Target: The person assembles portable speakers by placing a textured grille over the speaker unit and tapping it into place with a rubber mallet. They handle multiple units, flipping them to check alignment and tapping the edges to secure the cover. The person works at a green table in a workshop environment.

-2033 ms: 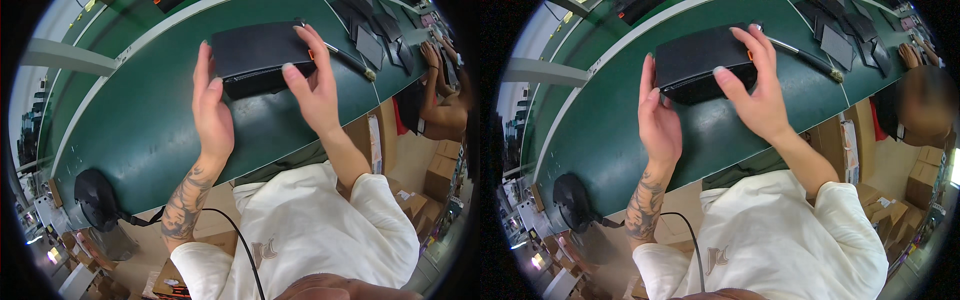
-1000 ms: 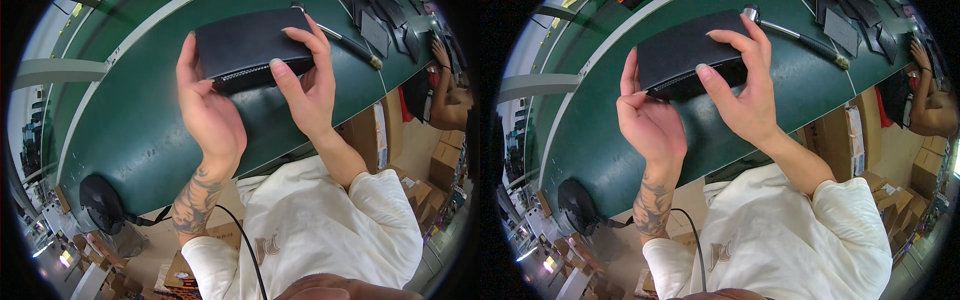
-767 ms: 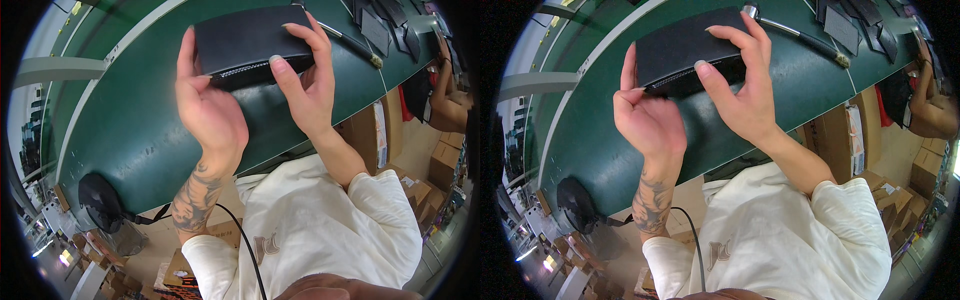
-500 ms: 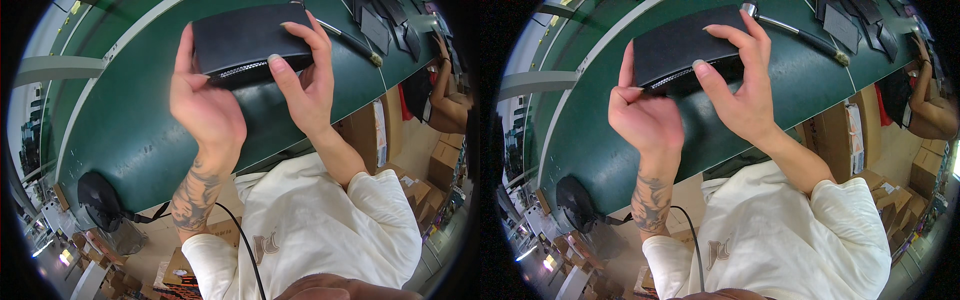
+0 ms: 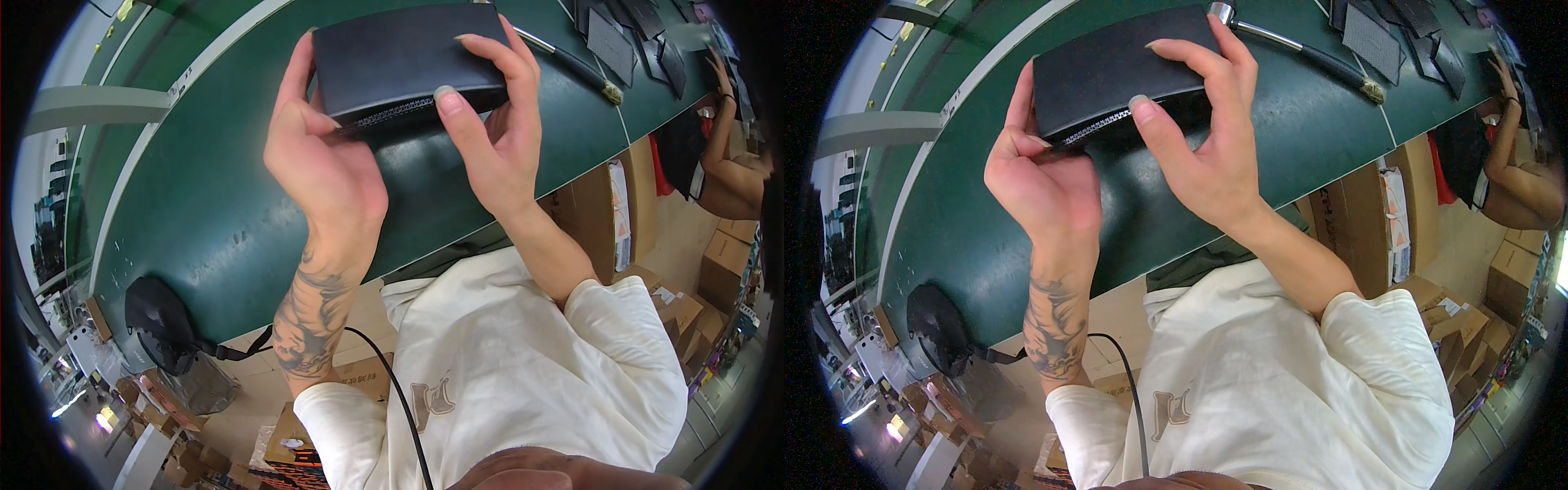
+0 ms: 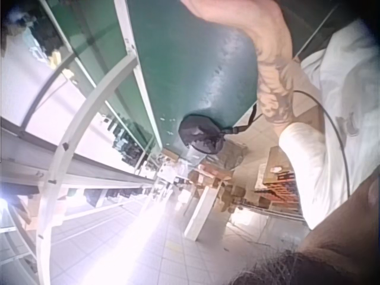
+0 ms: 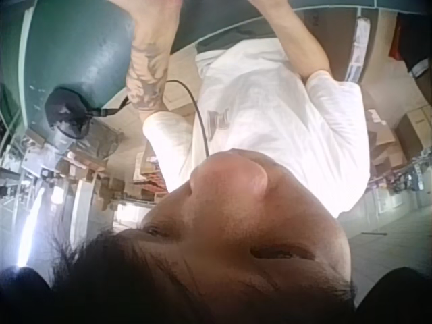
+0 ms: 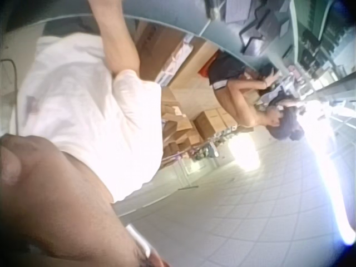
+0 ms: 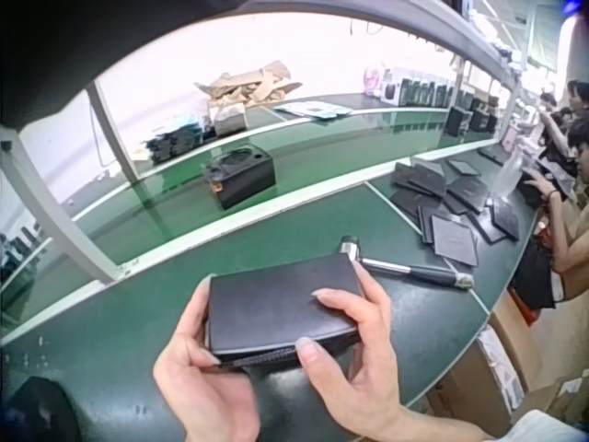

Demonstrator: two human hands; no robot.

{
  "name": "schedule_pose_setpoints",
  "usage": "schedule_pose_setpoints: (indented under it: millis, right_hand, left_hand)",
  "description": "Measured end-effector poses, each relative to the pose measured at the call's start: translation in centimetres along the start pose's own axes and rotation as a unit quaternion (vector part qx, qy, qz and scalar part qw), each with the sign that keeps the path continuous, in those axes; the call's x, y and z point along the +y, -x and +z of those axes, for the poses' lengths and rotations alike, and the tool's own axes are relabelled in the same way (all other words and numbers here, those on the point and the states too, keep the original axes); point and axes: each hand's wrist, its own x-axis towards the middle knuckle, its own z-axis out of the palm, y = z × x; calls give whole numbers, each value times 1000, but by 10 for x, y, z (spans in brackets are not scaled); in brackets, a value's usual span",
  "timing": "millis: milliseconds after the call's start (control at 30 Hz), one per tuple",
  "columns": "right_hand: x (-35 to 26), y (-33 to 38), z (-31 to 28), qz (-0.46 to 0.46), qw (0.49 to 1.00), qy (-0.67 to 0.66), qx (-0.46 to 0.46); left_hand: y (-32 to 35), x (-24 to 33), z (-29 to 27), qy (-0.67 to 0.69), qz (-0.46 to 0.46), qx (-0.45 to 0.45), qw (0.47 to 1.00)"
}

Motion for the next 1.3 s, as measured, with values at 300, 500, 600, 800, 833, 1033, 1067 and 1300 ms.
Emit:
schedule_pose_setpoints:
  millis: [300,500,600,800,833,1033,1067,1300]
  right_hand:
    - [0,-7,-5,-6,999,31,-27]
    - [8,-34,-63,27,997,11,-69]
    - [27,-61,-109,49,983,140,-104]
    - [61,-86,-130,-140,837,457,-267]
    - [68,-90,-129,-155,825,470,-272]
    - [57,-126,-138,-160,864,371,-300]
    - [40,-129,-134,-101,888,346,-287]
    - [-103,-111,-93,53,894,160,-416]
  left_hand:
    - [-4,1,5,56,-24,30,998]
    - [-5,-1,-6,63,-33,-7,997]
    - [-3,-4,-10,68,-24,-32,997]
    - [-1,-6,-32,14,11,-65,998]
    - [0,-7,-38,-26,35,-65,997]
    - [11,-10,-87,-257,233,-103,932]
    - [15,-11,-91,-280,242,-101,923]
    - [11,-21,-88,-298,238,-144,913]
